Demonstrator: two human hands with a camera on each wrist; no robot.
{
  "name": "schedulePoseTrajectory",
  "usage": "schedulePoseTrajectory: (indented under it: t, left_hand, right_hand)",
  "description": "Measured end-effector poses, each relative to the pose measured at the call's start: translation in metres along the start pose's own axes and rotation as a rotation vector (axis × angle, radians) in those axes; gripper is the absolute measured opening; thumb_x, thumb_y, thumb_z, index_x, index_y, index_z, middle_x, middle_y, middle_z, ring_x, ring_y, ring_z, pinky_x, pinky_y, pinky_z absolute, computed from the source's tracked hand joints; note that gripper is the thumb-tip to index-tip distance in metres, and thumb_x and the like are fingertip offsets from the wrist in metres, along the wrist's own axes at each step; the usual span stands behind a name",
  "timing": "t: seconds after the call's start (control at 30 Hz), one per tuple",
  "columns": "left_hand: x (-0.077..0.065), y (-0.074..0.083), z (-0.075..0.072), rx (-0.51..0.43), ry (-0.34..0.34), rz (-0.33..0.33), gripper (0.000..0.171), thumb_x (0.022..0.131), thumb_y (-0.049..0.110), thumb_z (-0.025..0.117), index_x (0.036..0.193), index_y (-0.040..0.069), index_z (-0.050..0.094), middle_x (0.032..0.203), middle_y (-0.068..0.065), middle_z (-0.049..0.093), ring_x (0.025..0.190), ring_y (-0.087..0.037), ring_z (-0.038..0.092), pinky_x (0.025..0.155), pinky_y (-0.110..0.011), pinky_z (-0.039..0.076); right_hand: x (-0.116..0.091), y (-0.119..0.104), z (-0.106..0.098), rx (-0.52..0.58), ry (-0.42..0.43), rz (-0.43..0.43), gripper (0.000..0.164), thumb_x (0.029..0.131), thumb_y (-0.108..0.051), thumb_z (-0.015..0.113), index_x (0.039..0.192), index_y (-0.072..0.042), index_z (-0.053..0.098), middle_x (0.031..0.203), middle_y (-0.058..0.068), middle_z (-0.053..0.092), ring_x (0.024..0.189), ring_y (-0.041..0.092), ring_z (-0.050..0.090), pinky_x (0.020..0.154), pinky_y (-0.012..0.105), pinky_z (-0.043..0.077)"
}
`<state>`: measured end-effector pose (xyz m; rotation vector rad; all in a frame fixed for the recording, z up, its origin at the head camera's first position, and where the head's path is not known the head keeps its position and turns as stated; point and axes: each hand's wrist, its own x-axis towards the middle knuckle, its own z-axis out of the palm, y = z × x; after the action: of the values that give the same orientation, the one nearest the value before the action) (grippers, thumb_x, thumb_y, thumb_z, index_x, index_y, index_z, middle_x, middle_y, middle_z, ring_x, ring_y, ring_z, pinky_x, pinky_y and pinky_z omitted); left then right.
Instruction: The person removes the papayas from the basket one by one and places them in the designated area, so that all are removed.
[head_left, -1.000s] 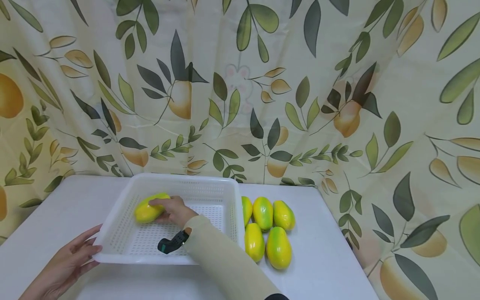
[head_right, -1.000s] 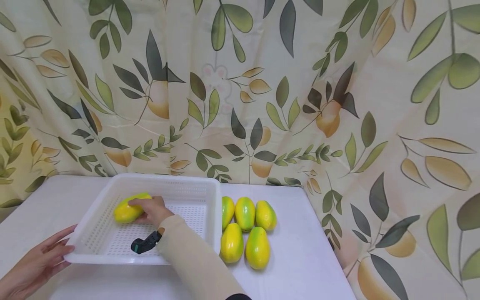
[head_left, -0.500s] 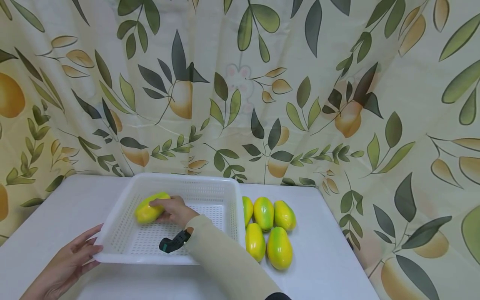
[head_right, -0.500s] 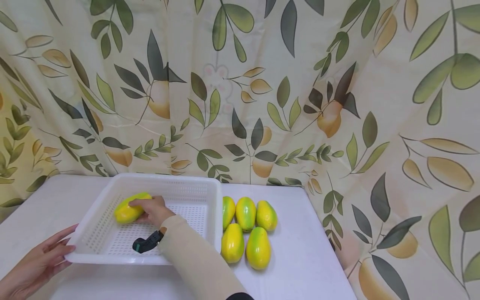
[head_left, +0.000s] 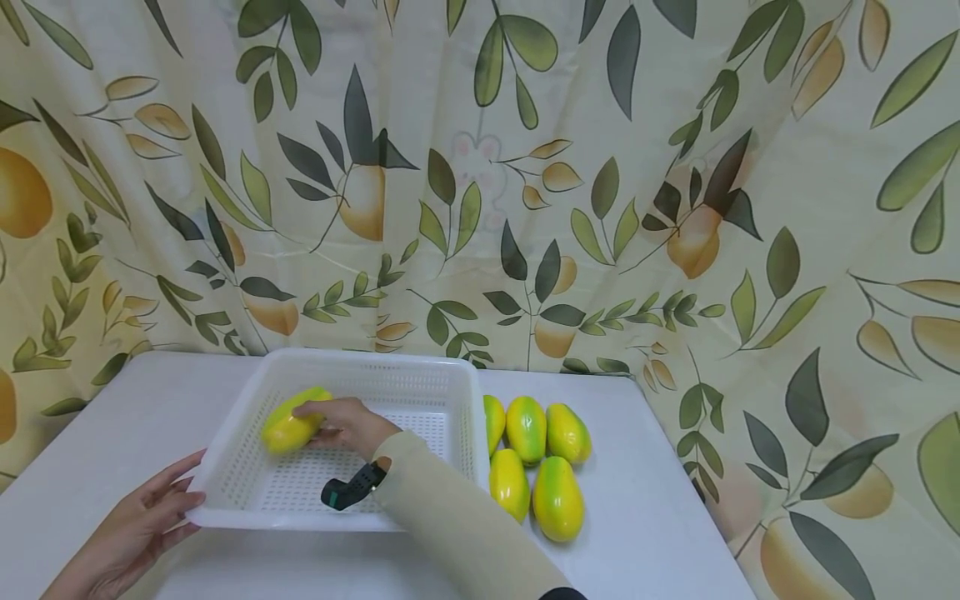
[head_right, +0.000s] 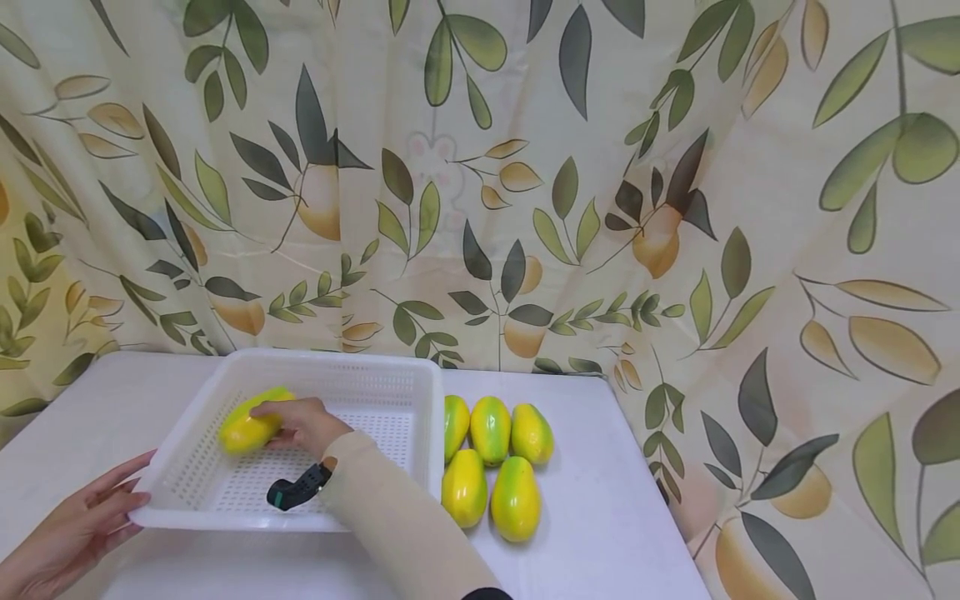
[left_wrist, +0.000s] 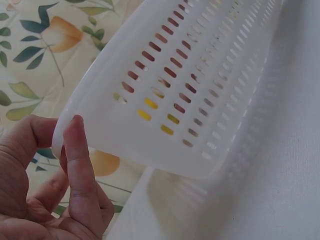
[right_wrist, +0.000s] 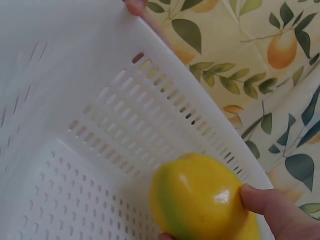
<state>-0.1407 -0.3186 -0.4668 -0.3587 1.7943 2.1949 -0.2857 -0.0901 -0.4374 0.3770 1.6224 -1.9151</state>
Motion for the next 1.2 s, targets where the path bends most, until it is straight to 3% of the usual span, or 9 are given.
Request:
schedulePoseTrajectory:
  t: [0.2,0.53,0.87,1.2]
  left_hand:
    - [0.001,0.000,0.000,-0.002,-0.003,-0.006,0.049,0.098,0.006,0.055,0.101,0.054,0.061,0.102,0.012,0.060,0.091,-0.013,0.065,0.079,-0.030,0.061]
    - [0.001,-0.001,-0.001,-0.008,-0.009,0.001,0.049,0.098,0.006,0.054,0.102,0.054,0.061,0.102,0.012,0.061,0.091,-0.012,0.065,0.079,-0.030,0.061]
    - [0.002,-0.001,-0.001,-0.026,-0.007,-0.020,0.048,0.098,0.006,0.054,0.100,0.054,0.061,0.101,0.013,0.062,0.091,-0.013,0.066,0.082,-0.033,0.060]
    - [0.004,-0.003,-0.004,-0.058,-0.051,0.010,0.047,0.098,0.006,0.054,0.104,0.052,0.062,0.103,0.015,0.065,0.094,-0.013,0.068,0.085,-0.034,0.059]
  right_hand:
    - [-0.005,-0.002,-0.002,-0.046,-0.084,0.018,0.034,0.080,-0.005,0.077,0.110,-0.002,0.062,0.100,0.016,0.062,0.099,0.032,0.066,0.093,0.051,0.055]
    - [-0.013,-0.005,-0.008,-0.107,-0.140,0.042,0.031,0.082,-0.009,0.076,0.111,-0.005,0.063,0.104,0.015,0.059,0.094,0.030,0.063,0.093,0.046,0.056]
    - [-0.024,-0.005,-0.020,-0.112,-0.221,0.069,0.028,0.084,-0.011,0.074,0.111,-0.009,0.066,0.107,0.016,0.060,0.094,0.032,0.063,0.096,0.047,0.054]
    - [-0.035,-0.006,-0.030,-0.130,-0.313,0.066,0.027,0.088,-0.012,0.068,0.115,-0.009,0.065,0.110,0.012,0.060,0.097,0.030,0.060,0.098,0.053,0.050]
